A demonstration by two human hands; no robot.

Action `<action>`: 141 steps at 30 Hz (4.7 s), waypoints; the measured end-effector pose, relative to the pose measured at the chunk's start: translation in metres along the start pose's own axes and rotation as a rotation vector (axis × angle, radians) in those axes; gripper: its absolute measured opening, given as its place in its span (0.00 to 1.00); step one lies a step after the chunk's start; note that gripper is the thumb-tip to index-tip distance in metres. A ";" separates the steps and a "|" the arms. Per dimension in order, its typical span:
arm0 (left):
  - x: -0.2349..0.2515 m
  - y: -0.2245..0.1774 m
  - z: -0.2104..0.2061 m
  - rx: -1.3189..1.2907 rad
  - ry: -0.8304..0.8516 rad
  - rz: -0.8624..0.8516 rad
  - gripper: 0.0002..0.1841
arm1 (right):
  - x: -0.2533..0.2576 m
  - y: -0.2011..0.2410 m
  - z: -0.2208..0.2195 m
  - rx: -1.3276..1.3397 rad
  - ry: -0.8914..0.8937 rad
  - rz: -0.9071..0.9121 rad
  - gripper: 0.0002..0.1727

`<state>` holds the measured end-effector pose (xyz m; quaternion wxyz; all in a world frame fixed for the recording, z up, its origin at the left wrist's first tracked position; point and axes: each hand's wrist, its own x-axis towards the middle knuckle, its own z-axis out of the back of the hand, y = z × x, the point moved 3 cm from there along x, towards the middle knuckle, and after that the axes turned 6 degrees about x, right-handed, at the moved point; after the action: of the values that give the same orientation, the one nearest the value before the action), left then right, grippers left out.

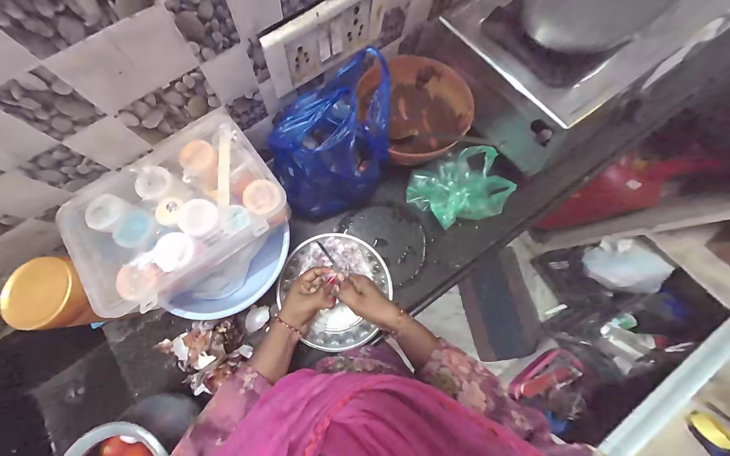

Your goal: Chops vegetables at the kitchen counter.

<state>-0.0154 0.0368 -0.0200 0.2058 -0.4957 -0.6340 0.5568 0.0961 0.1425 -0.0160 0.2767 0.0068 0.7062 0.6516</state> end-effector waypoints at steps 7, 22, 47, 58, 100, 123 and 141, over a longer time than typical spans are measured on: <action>0.001 -0.004 0.001 0.037 0.037 0.007 0.19 | 0.001 0.005 0.003 -0.083 0.025 0.001 0.19; 0.005 -0.007 -0.002 0.044 0.047 0.042 0.14 | 0.001 0.004 0.004 -0.098 0.006 0.009 0.19; 0.004 -0.001 -0.004 0.010 -0.042 0.041 0.13 | 0.002 -0.002 0.010 -0.126 -0.021 -0.029 0.18; 0.005 0.001 -0.008 -0.076 0.022 0.020 0.13 | 0.001 -0.001 0.006 -0.153 -0.056 0.012 0.20; -0.002 -0.004 -0.013 0.005 -0.106 0.001 0.16 | -0.001 0.000 0.010 -0.107 -0.073 -0.015 0.17; 0.004 -0.031 -0.006 0.442 -0.129 0.031 0.14 | -0.004 0.017 0.014 -0.393 -0.112 0.008 0.23; -0.027 -0.056 0.006 1.423 -0.038 0.153 0.15 | -0.018 0.043 0.039 -0.824 -0.449 0.049 0.22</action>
<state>-0.0315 0.0169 0.0370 0.4286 -0.2743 -0.0839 0.8567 0.1117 0.1785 0.0307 0.3868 0.0539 0.3112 0.8664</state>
